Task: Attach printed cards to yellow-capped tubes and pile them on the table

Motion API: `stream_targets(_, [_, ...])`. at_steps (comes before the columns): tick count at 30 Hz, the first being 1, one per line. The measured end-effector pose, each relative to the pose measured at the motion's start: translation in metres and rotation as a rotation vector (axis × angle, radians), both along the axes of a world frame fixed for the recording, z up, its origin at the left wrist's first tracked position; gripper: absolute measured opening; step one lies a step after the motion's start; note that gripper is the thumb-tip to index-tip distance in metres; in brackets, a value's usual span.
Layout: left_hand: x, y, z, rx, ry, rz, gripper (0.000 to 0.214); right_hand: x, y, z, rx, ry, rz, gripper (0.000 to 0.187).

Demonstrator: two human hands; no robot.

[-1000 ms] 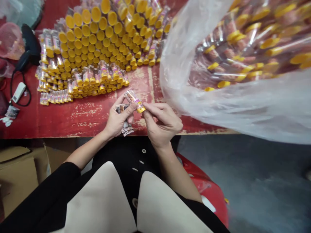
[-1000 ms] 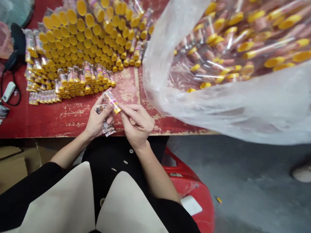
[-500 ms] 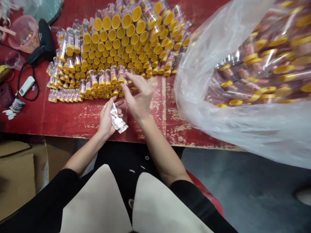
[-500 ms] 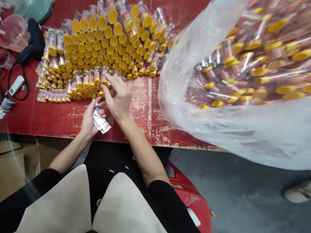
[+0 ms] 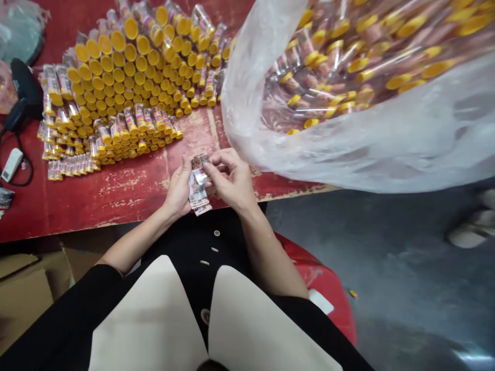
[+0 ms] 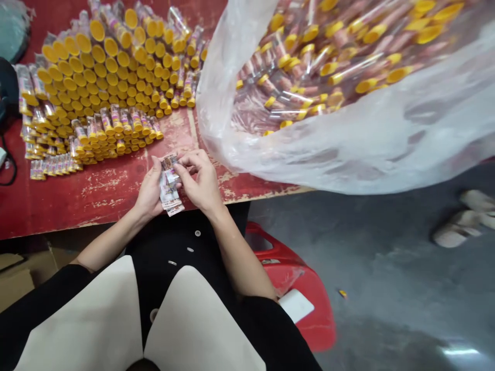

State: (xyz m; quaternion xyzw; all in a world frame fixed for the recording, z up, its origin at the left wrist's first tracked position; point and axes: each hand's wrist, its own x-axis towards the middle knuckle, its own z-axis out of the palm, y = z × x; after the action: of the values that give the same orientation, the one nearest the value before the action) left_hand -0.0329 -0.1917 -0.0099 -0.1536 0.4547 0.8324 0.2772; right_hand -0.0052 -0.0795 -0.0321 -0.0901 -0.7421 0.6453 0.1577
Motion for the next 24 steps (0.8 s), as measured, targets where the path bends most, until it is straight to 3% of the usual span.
stream_targets(4, [0.005, 0.012, -0.002, -0.098, 0.115, -0.046, 0.048, 0.011, 0.025, 0.006, 0.086, -0.011, -0.041, 0.014])
stream_targets(8, [0.005, 0.028, 0.0, -0.195, 0.157, 0.041, 0.047, 0.017, 0.039, 0.014, 0.107, 0.018, -0.044, 0.01])
stream_targets(12, [0.002, 0.037, 0.004, -0.174, 0.148, -0.018, 0.05, 0.016, 0.048, 0.019, 0.119, 0.062, -0.067, 0.008])
stream_targets(19, [-0.012, 0.043, 0.005, -0.136, 0.182, 0.037, 0.047, 0.007, 0.055, 0.029, 0.467, 0.116, -0.066, 0.017])
stream_targets(22, [-0.018, 0.047, 0.003, -0.135, 0.188, 0.072, 0.046, -0.002, 0.066, 0.024, 0.498, 0.102, 0.0, 0.026])
stream_targets(24, [-0.023, 0.049, 0.001, -0.143, 0.192, 0.102, 0.04, -0.014, 0.09, 0.013, 0.513, 0.08, 0.004, 0.027])
